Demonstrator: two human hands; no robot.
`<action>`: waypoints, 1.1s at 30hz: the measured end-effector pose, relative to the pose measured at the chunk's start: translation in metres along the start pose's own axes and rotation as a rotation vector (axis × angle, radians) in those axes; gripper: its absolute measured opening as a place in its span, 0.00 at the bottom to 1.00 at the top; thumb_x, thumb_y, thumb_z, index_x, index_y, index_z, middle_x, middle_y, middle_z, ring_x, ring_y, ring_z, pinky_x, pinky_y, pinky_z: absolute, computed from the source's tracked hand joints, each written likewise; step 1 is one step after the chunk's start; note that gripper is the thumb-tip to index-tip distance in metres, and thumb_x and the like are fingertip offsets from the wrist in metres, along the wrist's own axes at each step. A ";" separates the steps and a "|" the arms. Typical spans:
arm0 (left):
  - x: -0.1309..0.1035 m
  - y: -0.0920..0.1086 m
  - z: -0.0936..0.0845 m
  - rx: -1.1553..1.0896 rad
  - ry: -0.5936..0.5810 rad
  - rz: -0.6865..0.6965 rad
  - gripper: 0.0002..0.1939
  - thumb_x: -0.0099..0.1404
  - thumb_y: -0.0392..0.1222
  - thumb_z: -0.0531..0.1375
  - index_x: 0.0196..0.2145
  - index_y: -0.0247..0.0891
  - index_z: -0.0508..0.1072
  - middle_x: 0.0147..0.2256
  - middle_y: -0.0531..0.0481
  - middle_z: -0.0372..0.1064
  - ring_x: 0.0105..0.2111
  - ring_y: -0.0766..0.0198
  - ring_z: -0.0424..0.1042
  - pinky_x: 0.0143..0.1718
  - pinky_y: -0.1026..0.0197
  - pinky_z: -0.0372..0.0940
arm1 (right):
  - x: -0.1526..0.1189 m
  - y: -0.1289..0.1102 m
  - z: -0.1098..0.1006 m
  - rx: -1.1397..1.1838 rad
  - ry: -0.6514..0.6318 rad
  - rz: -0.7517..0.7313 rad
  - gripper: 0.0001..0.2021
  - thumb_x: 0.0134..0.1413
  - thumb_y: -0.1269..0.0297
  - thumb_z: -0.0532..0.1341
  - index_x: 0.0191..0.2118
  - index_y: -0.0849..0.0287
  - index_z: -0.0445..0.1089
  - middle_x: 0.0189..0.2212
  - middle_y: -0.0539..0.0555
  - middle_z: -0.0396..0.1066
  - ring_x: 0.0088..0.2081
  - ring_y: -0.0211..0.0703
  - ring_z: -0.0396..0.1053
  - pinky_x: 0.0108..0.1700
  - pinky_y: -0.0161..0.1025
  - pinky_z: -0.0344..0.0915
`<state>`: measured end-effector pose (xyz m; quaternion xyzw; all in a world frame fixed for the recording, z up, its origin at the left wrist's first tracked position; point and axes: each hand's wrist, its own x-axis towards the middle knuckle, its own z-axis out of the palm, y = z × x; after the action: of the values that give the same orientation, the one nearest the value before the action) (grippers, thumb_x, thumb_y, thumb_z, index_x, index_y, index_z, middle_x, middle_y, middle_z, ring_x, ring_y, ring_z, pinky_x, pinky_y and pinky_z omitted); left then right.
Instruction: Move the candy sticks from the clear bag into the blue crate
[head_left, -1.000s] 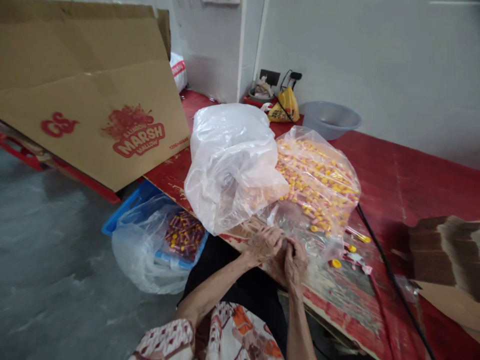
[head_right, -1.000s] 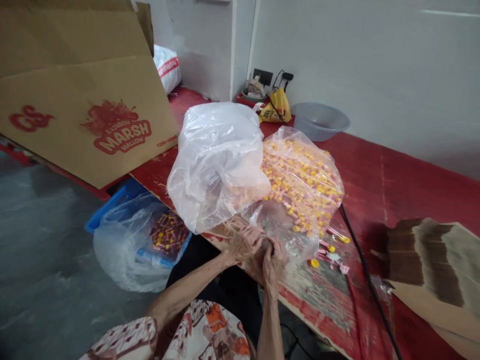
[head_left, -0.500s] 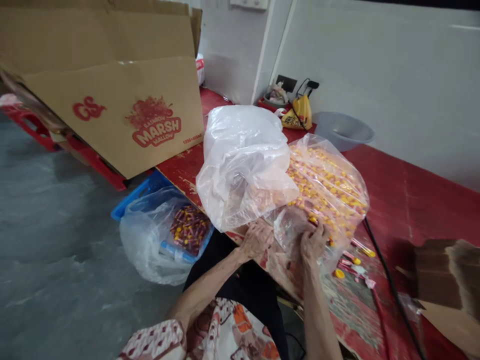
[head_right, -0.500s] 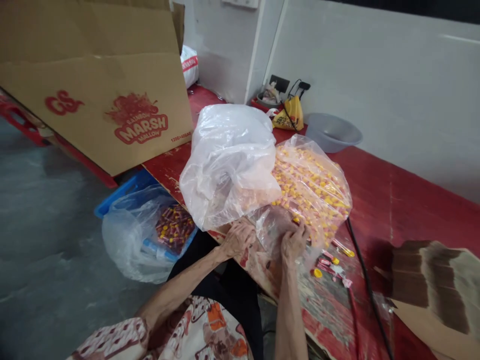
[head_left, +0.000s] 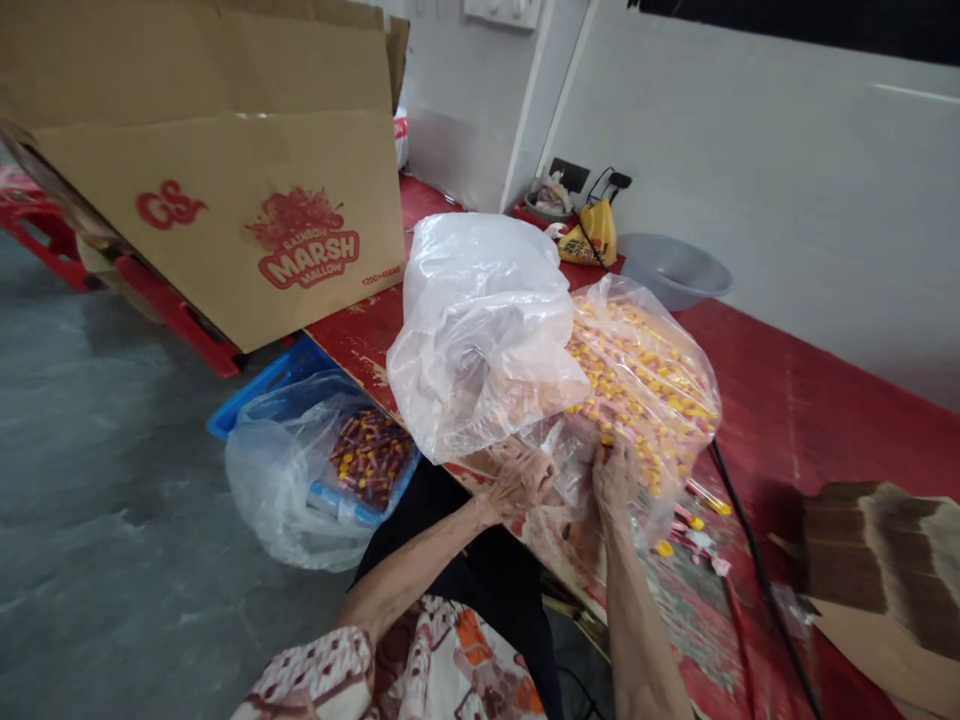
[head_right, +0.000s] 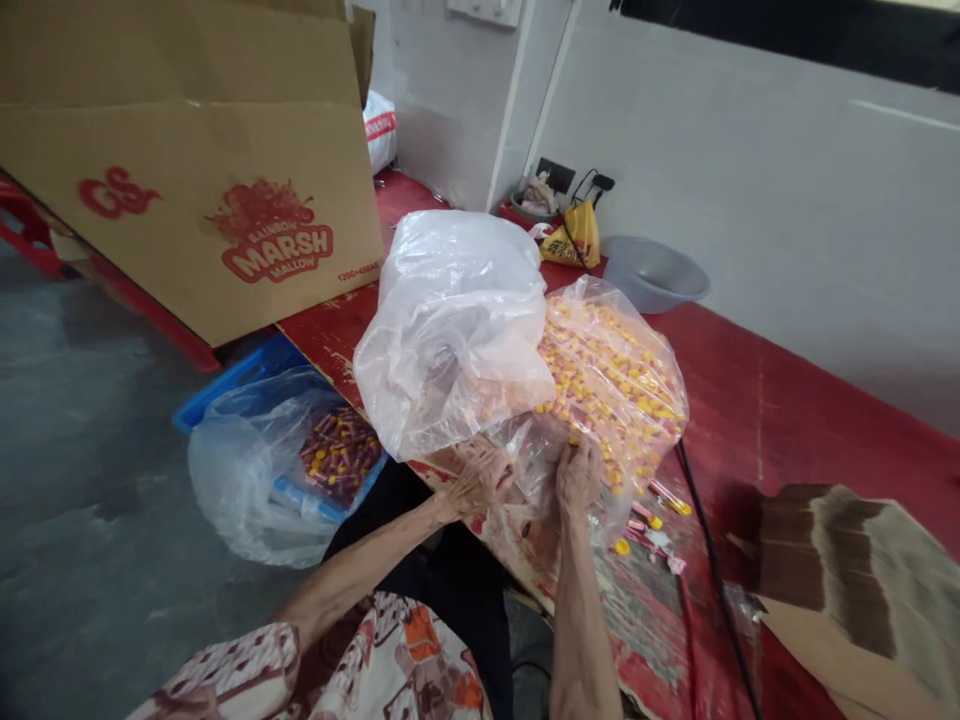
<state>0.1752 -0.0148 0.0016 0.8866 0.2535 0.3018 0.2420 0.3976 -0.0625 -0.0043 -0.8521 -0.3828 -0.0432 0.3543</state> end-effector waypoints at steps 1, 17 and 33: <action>-0.002 0.000 -0.003 -0.007 0.026 0.003 0.09 0.81 0.40 0.54 0.45 0.41 0.75 0.41 0.44 0.78 0.43 0.54 0.79 0.50 0.51 0.75 | 0.003 0.000 0.001 0.002 -0.017 0.000 0.27 0.63 0.48 0.50 0.52 0.62 0.77 0.56 0.73 0.77 0.59 0.64 0.71 0.63 0.61 0.66; -0.009 -0.018 -0.003 0.011 -0.015 -0.074 0.06 0.76 0.36 0.59 0.43 0.40 0.77 0.42 0.44 0.80 0.44 0.53 0.78 0.51 0.51 0.71 | -0.089 -0.081 -0.011 0.435 -0.062 0.241 0.31 0.68 0.29 0.52 0.39 0.54 0.70 0.31 0.53 0.75 0.32 0.47 0.69 0.39 0.44 0.64; 0.017 -0.004 0.024 0.027 -0.029 0.035 0.09 0.83 0.39 0.53 0.49 0.40 0.73 0.45 0.44 0.78 0.47 0.54 0.80 0.52 0.51 0.75 | -0.093 -0.076 -0.004 0.473 0.122 0.409 0.24 0.61 0.34 0.57 0.40 0.52 0.68 0.35 0.54 0.76 0.36 0.49 0.74 0.42 0.43 0.68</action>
<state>0.2015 -0.0077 -0.0104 0.8984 0.2385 0.2897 0.2282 0.2805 -0.0885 0.0102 -0.8013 -0.1810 0.0679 0.5662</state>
